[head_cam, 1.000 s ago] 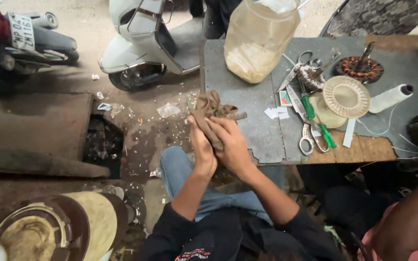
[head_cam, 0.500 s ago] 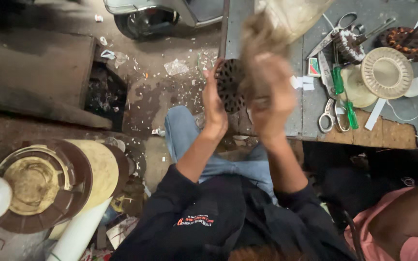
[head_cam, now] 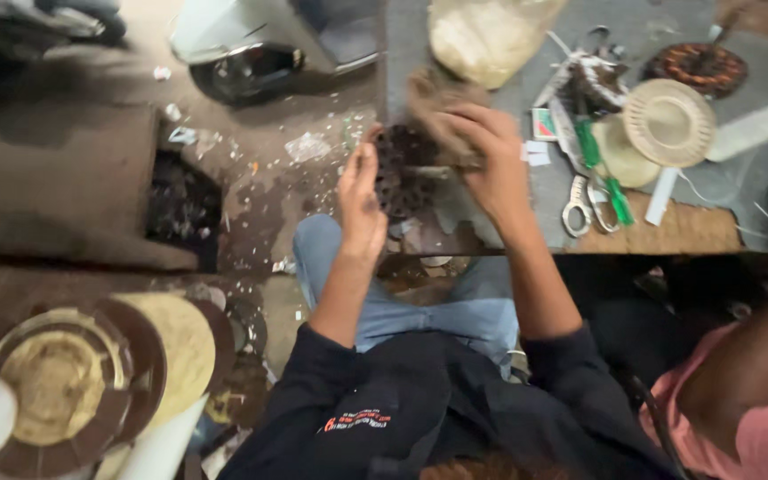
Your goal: The person inserts small white rectangular pieces into slots on a circular stator core, then wipes the part with a cloth. The person uses a screwdriver to press and adjust the inserted pieces. The person repeats insertion and adjustment steps on the same stator.
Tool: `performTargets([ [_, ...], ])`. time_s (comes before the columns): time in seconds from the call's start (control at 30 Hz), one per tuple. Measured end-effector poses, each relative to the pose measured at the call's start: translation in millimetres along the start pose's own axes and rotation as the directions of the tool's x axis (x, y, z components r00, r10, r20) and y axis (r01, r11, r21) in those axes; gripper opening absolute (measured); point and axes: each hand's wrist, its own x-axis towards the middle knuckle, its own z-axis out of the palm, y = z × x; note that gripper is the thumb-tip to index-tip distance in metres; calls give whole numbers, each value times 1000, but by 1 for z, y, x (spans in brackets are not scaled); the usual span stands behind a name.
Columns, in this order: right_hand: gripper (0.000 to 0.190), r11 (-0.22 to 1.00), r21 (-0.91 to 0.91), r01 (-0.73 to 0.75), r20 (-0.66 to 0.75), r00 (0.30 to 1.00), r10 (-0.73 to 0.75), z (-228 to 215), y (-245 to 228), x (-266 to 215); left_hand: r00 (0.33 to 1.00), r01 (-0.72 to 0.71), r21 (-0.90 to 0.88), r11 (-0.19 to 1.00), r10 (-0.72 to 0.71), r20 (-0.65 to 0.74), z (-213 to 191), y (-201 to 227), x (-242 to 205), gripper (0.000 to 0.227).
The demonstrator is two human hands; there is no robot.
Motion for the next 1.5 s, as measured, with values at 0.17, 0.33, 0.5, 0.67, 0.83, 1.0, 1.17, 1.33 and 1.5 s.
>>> performTargets([
  [0.17, 55, 984, 132, 117, 103, 986, -131, 37, 7, -12, 997, -43, 162, 986, 52, -56, -3, 3, -4, 54],
  [0.33, 58, 1000, 13, 5, 220, 975, -7, 6, 2, -59, 998, -49, -69, 996, 52, 34, 5, 8, -7, 58],
  [0.5, 54, 987, -134, 86, -30, 995, -91, -92, 7, -44, 999, -9, -121, 993, 13, 36, 20, 18, -9, 54],
  [0.67, 42, 863, -505, -15, -207, 973, -104, -148, 44, 31, 996, -19, -158, 987, 33, 88, 29, 29, -19, 57],
  [0.83, 90, 963, -264, 55, -111, 990, -87, -99, 38, 5, 963, 250, -355, 901, -194, 187, 11, 35, -19, 52],
  [1.0, 153, 867, 496, 41, 96, 990, -101, -2, -8, -53, 877, 474, -344, 810, -468, 107, 6, -1, -14, 49],
  [1.17, 141, 803, 595, 30, -146, 987, 72, 9, -24, -52, 985, 103, -24, 994, -99, 140, 29, -8, -48, 72],
  [1.33, 135, 969, 29, -244, -80, 966, 245, -2, -26, -39, 949, -314, 684, 658, 242, 202, 52, 15, -38, 53],
  [1.5, 110, 993, -89, -81, -28, 996, 79, -25, 0, -38, 994, -105, 721, 685, 76, 73, 60, 12, -9, 38],
])
